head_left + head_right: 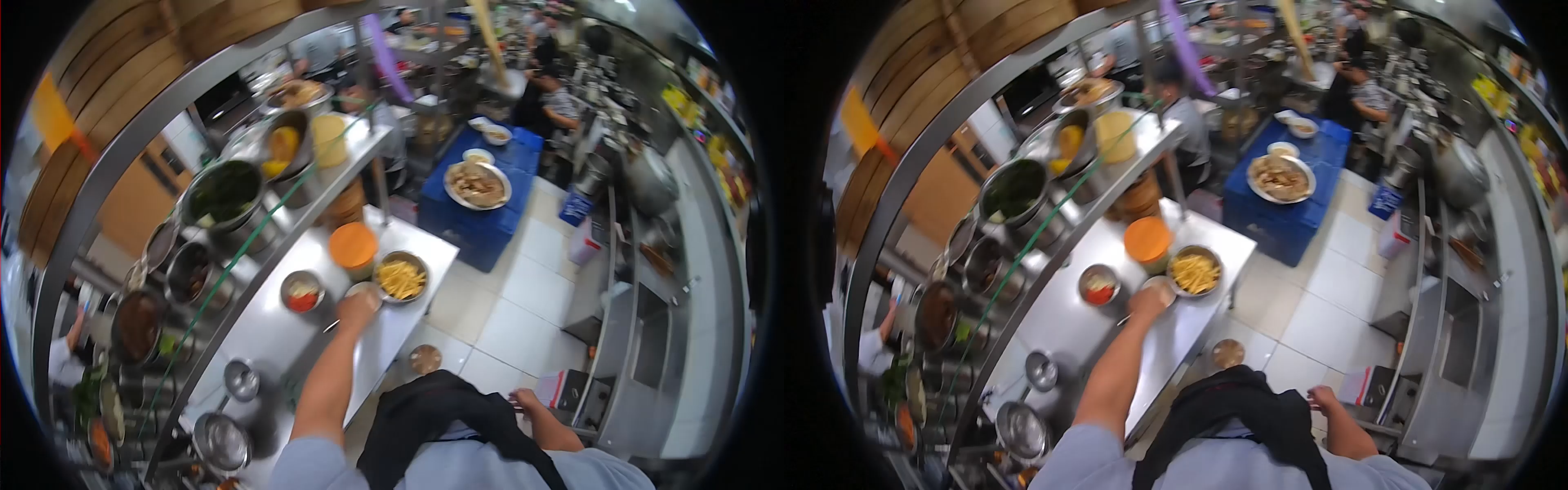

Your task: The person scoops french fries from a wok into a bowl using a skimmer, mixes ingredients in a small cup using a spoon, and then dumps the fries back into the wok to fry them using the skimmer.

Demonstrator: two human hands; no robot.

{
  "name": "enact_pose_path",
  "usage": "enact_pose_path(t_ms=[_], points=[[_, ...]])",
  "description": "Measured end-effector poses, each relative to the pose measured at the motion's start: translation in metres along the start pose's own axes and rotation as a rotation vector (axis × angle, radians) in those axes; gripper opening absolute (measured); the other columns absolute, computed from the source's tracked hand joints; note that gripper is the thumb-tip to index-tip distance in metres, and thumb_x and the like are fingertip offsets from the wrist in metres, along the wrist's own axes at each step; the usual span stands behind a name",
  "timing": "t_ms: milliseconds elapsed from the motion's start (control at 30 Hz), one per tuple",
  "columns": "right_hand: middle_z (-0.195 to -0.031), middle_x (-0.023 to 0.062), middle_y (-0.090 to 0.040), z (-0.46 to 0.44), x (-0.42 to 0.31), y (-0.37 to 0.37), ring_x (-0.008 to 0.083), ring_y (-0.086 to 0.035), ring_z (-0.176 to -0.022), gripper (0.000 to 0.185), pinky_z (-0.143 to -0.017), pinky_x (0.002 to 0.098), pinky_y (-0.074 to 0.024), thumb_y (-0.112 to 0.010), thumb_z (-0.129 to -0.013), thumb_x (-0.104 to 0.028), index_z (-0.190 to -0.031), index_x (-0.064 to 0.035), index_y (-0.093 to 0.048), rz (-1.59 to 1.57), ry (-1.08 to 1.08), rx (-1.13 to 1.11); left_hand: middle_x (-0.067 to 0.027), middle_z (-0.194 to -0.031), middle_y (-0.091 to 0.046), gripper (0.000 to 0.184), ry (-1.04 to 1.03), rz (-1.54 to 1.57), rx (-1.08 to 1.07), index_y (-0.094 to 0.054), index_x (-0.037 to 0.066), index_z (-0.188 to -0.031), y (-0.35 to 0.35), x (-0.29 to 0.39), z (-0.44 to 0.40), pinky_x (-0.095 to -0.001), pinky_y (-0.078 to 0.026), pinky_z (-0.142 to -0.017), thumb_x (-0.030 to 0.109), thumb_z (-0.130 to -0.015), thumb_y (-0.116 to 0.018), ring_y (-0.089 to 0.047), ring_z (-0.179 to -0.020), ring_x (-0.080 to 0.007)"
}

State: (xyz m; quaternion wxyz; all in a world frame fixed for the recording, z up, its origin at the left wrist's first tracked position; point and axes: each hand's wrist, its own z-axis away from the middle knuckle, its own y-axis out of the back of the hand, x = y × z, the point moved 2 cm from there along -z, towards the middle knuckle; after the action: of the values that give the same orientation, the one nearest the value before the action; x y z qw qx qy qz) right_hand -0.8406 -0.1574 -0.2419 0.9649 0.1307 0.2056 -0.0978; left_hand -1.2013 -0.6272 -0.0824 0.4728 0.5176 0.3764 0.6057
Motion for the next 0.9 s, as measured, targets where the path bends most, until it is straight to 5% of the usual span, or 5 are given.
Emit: enact_pose_path(t_ms=[100, 367, 433, 567, 900], points=[[-0.091, 0.0067, -0.064, -0.006, -0.016, 0.002, 0.0208, -0.064, -0.079, 0.014, -0.066, 0.0383, -0.0541, -0.059, -0.09, -0.017, -0.099, -0.0076, -0.063, -0.047, 0.056, 0.002, -0.0189, -0.109, -0.069, 0.045, -0.001, -0.004, -0.108, -0.072, 0.009, -0.107, -0.025, -0.023, -0.033, -0.0483, -0.052, -0.088, 0.046, -0.089, -0.053, -0.067, -0.1, -0.0381], [-0.093, 0.0059, -0.063, 0.004, 0.02, 0.002, 0.022, -0.063, -0.083, 0.014, -0.073, 0.0405, -0.0515, -0.061, -0.09, -0.019, -0.1, -0.009, -0.065, 0.004, 0.02, 0.032, -0.0116, -0.08, -0.073, 0.019, 0.122, 0.793, 0.196, -0.076, 0.004, -0.091, -0.053, -0.078, -0.015, -0.0331, -0.052, -0.065, 0.02, -0.083, -0.07, -0.067, -0.068, -0.0203], [-0.094, 0.0063, -0.064, -0.002, 0.05, 0.004, 0.0215, -0.061, -0.083, 0.02, -0.077, 0.0438, -0.051, -0.055, -0.093, -0.02, -0.105, -0.0069, -0.064, -0.027, -0.089, -0.011, -0.0023, -0.073, -0.066, 0.013, 0.372, 1.394, 0.091, -0.071, 0.008, -0.097, -0.045, -0.068, 0.003, -0.0265, -0.041, -0.048, 0.018, -0.09, -0.067, -0.055, -0.053, -0.0109], [-0.097, 0.0074, -0.064, -0.014, 0.08, 0.017, 0.0218, -0.061, -0.082, 0.026, -0.077, 0.044, -0.0512, -0.052, -0.094, -0.019, -0.113, -0.0063, -0.063, 0.051, -0.185, -0.025, 0.0049, -0.066, -0.052, 0.01, 0.416, 1.716, 0.043, -0.062, 0.012, -0.1, -0.012, -0.037, 0.037, -0.0215, -0.025, -0.039, 0.02, -0.095, -0.065, -0.037, -0.044, -0.0036], [-0.097, 0.0096, -0.065, -0.021, 0.009, 0.007, 0.0222, -0.062, -0.078, 0.024, -0.071, 0.0425, -0.0522, -0.054, -0.094, -0.019, -0.112, -0.0064, -0.064, 0.012, -0.04, 0.008, 0.0086, -0.06, -0.036, 0.009, 0.011, 2.215, -0.22, -0.054, 0.015, -0.108, 0.058, 0.074, 0.053, -0.0205, -0.021, -0.037, 0.02, -0.1, -0.056, -0.028, -0.042, -0.002]])
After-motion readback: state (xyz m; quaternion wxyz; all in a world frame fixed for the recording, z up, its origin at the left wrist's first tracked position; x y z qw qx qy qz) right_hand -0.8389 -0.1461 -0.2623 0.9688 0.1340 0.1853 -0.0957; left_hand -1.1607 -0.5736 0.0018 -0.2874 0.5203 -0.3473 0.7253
